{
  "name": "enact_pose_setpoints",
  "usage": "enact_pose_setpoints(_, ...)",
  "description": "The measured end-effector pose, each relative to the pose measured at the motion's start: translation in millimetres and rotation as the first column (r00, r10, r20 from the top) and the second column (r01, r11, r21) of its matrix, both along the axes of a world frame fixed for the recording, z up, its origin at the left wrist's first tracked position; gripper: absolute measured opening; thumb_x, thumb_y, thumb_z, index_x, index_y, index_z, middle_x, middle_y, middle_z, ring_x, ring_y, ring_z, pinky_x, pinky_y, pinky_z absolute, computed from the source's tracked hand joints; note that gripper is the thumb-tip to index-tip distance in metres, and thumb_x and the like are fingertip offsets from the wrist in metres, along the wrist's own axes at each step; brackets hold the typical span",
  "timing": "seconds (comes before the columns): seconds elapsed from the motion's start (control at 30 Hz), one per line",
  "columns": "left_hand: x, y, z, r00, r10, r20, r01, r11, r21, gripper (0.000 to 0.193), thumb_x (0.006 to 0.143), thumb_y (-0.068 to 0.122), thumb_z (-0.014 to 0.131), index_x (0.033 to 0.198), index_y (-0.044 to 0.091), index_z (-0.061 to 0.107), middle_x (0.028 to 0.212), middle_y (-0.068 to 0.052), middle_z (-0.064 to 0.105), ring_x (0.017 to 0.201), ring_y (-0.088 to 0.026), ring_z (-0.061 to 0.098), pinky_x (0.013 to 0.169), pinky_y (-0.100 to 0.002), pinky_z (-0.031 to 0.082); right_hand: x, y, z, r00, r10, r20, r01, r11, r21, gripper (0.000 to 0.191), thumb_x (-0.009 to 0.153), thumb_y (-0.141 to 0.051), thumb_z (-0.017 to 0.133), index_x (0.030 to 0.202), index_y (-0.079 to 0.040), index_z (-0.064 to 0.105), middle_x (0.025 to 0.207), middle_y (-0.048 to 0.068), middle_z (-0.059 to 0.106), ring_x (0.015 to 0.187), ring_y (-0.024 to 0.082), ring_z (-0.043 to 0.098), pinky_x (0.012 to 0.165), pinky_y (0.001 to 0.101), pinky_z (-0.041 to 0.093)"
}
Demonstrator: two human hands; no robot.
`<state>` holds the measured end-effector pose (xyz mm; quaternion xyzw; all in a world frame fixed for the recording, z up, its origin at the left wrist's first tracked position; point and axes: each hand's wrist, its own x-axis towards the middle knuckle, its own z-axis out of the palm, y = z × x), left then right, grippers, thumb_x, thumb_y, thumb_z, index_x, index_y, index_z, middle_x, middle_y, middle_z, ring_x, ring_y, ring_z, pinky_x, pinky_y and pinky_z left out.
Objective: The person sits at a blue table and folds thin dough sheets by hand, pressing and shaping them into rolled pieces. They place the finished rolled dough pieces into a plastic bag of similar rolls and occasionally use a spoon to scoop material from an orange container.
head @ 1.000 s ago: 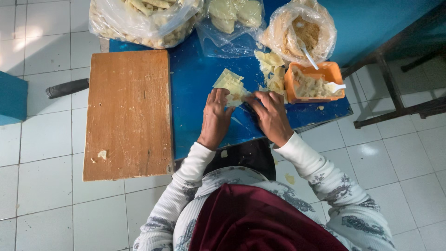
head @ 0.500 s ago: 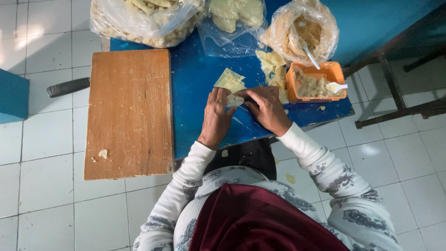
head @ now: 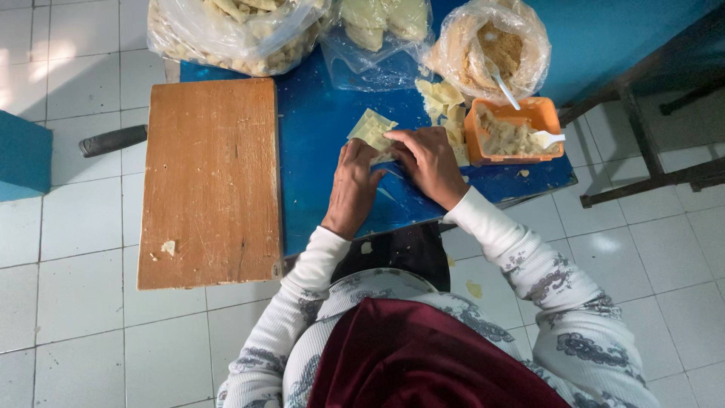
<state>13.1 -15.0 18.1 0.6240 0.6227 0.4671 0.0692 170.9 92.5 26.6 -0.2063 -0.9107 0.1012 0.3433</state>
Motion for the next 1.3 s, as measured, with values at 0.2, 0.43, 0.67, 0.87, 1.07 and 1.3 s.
enact_pose_setpoints(0.2, -6.4, 20.3, -7.4, 0.978, 0.120, -0.170, -0.117, 0.993, 0.031, 0.004, 0.090, 0.000, 0.064, 0.093, 0.000, 0.067, 0.099, -0.016, 0.061, 0.096, -0.036, 0.056, 0.088, -0.045, 0.049, -10.8, 8.0, 0.5, 0.999, -0.034, 0.011, 0.036, 0.958, -0.283, 0.013, 0.093, -0.007, 0.074, 0.105, -0.007, 0.070, 0.095, 0.006, 0.071, 0.088, 0.028, 0.066, 0.080, 0.0395, 0.050)
enact_pose_setpoints(0.43, -10.9, 32.9, -7.6, 0.994, 0.109, -0.026, -0.110, 0.993, -0.031, 0.005, 0.085, -0.002, 0.064, 0.090, -0.001, 0.064, 0.093, -0.015, 0.061, 0.089, -0.037, 0.058, 0.078, -0.047, 0.048, -13.9, 6.6, -7.1, 0.998, -0.045, -0.039, 0.044, 0.998, -0.037, 0.018, 0.083, -0.003, 0.074, 0.101, -0.004, 0.071, 0.098, 0.013, 0.066, 0.096, 0.034, 0.060, 0.081, 0.0447, 0.052)
enact_pose_setpoints(0.67, -11.6, 25.5, -1.1, 0.999, 0.030, 0.043, -0.027, 0.998, -0.051, 0.007, 0.084, -0.005, 0.067, 0.089, -0.002, 0.065, 0.104, -0.016, 0.058, 0.098, -0.037, 0.063, 0.082, -0.044, 0.051, -9.9, 3.8, -7.4, 0.999, 0.026, 0.024, -0.025, 0.999, -0.044, 0.013, 0.092, -0.004, 0.073, 0.105, -0.005, 0.074, 0.100, 0.010, 0.070, 0.095, 0.030, 0.062, 0.083, 0.0424, 0.053)
enact_pose_setpoints(0.87, -11.4, 23.2, 2.3, 0.999, 0.001, 0.034, 0.001, 0.998, -0.067, 0.015, 0.077, -0.006, 0.073, 0.088, -0.004, 0.064, 0.104, -0.016, 0.057, 0.101, -0.038, 0.062, 0.084, -0.045, 0.052, -7.4, 6.3, -0.3, 0.997, 0.076, 0.034, -0.077, 0.997, 0.012, 0.015, 0.089, -0.010, 0.077, 0.103, -0.004, 0.073, 0.099, 0.009, 0.071, 0.094, 0.030, 0.063, 0.082, 0.0410, 0.053)
enact_pose_setpoints(1.07, -15.9, 28.5, 2.4, 0.998, -0.004, 0.067, 0.006, 0.999, -0.035, 0.012, 0.079, -0.007, 0.072, 0.086, -0.001, 0.065, 0.100, -0.016, 0.058, 0.095, -0.037, 0.064, 0.077, -0.045, 0.052, -8.2, 14.7, -3.3, 0.992, 0.106, 0.072, -0.107, 0.994, 0.008, 0.015, 0.089, -0.012, 0.079, 0.099, -0.004, 0.072, 0.096, 0.009, 0.070, 0.091, 0.030, 0.062, 0.080, 0.0407, 0.052)
enact_pose_setpoints(1.3, -15.8, 31.8, 2.6, 0.998, 0.023, 0.060, -0.020, 0.998, -0.057, 0.011, 0.086, -0.008, 0.067, 0.087, -0.002, 0.059, 0.098, -0.017, 0.057, 0.088, -0.039, 0.063, 0.072, -0.047, 0.050, -11.9, 27.6, -5.1, 0.993, 0.098, 0.059, -0.090, 0.989, -0.117, 0.009, 0.091, -0.011, 0.076, 0.098, -0.006, 0.074, 0.095, 0.010, 0.069, 0.092, 0.031, 0.062, 0.083, 0.0427, 0.050)
